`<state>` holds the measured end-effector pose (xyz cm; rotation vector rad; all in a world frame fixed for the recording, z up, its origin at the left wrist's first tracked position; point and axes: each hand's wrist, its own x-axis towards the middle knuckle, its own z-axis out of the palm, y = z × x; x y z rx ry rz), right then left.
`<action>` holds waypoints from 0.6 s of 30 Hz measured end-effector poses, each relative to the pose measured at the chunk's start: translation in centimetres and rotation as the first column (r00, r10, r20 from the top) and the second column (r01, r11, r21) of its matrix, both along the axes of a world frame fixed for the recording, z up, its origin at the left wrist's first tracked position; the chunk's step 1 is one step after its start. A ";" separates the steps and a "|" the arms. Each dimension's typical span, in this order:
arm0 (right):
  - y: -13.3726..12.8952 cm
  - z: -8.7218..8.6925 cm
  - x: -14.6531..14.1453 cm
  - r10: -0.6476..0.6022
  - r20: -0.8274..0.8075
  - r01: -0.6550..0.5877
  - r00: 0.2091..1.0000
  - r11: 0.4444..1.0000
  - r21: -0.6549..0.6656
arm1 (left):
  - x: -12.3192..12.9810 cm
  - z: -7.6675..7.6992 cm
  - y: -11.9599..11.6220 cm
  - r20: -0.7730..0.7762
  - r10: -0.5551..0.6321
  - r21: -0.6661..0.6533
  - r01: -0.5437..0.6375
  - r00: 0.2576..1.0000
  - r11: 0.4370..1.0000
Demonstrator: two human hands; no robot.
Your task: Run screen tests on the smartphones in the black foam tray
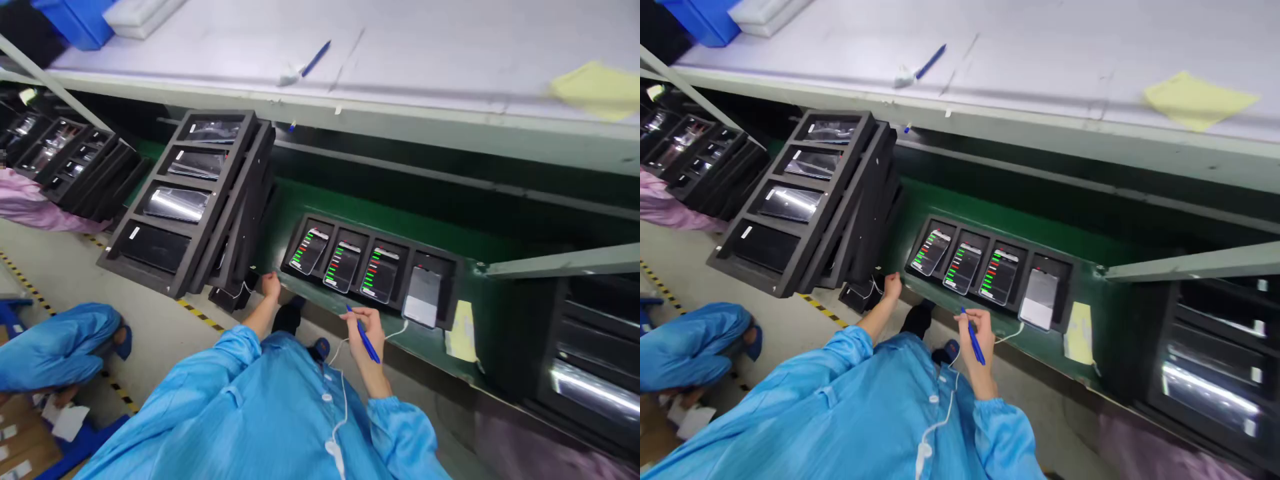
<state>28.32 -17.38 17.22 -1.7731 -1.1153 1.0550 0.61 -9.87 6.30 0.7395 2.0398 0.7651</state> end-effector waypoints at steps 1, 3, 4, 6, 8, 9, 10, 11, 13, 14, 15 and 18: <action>0.7 -0.1 -1.1 0.014 0.008 -0.013 1.000 1.000 -0.013 | -0.4 0.0 0.6 -0.019 0.007 0.026 -0.007 1.000 1.000; 2.0 -0.4 -3.1 0.056 0.017 -0.055 0.998 0.998 -0.032 | -1.0 0.2 1.5 -0.006 -0.035 0.124 0.036 0.999 0.992; 2.7 -0.6 -4.0 0.084 0.019 -0.083 0.996 0.996 -0.032 | -1.2 0.4 1.9 0.022 -0.088 0.189 0.082 0.996 0.979; 3.9 -0.9 -5.6 0.129 0.023 -0.128 0.991 0.992 -0.023 | -1.4 0.8 2.8 0.092 -0.203 0.293 0.168 0.975 0.941; 5.1 -1.3 -7.1 0.138 0.037 -0.138 0.990 0.990 -0.008 | -1.4 0.9 3.6 0.141 -0.261 0.331 0.203 0.955 0.922; 5.5 -1.4 -7.7 0.134 0.046 -0.135 0.990 0.991 0.003 | -1.3 0.9 3.9 0.158 -0.272 0.338 0.206 0.949 0.918; 5.9 -1.5 -8.3 0.127 0.060 -0.129 0.990 0.992 0.015 | -1.3 0.8 4.1 0.171 -0.275 0.342 0.205 0.946 0.917; 6.2 -1.7 -8.8 0.122 0.078 -0.124 0.989 0.992 0.029 | -1.3 0.6 4.3 0.181 -0.274 0.343 0.200 0.945 0.918; 6.7 -2.0 -9.5 0.127 0.111 -0.134 0.986 0.990 0.053 | -1.3 0.3 4.3 0.197 -0.272 0.347 0.193 0.942 0.918; 6.8 -2.1 -9.7 0.134 0.120 -0.141 0.984 0.988 0.056 | -1.4 0.1 4.3 0.204 -0.276 0.351 0.193 0.939 0.916; 7.0 -2.3 -9.9 0.140 0.123 -0.148 0.983 0.987 0.056 | -1.6 -0.1 4.2 0.211 -0.282 0.356 0.195 0.936 0.914; 7.6 -2.8 -10.2 0.153 0.134 -0.162 0.979 0.985 0.061 | -2.0 -0.5 4.1 0.227 -0.319 0.378 0.219 0.920 0.900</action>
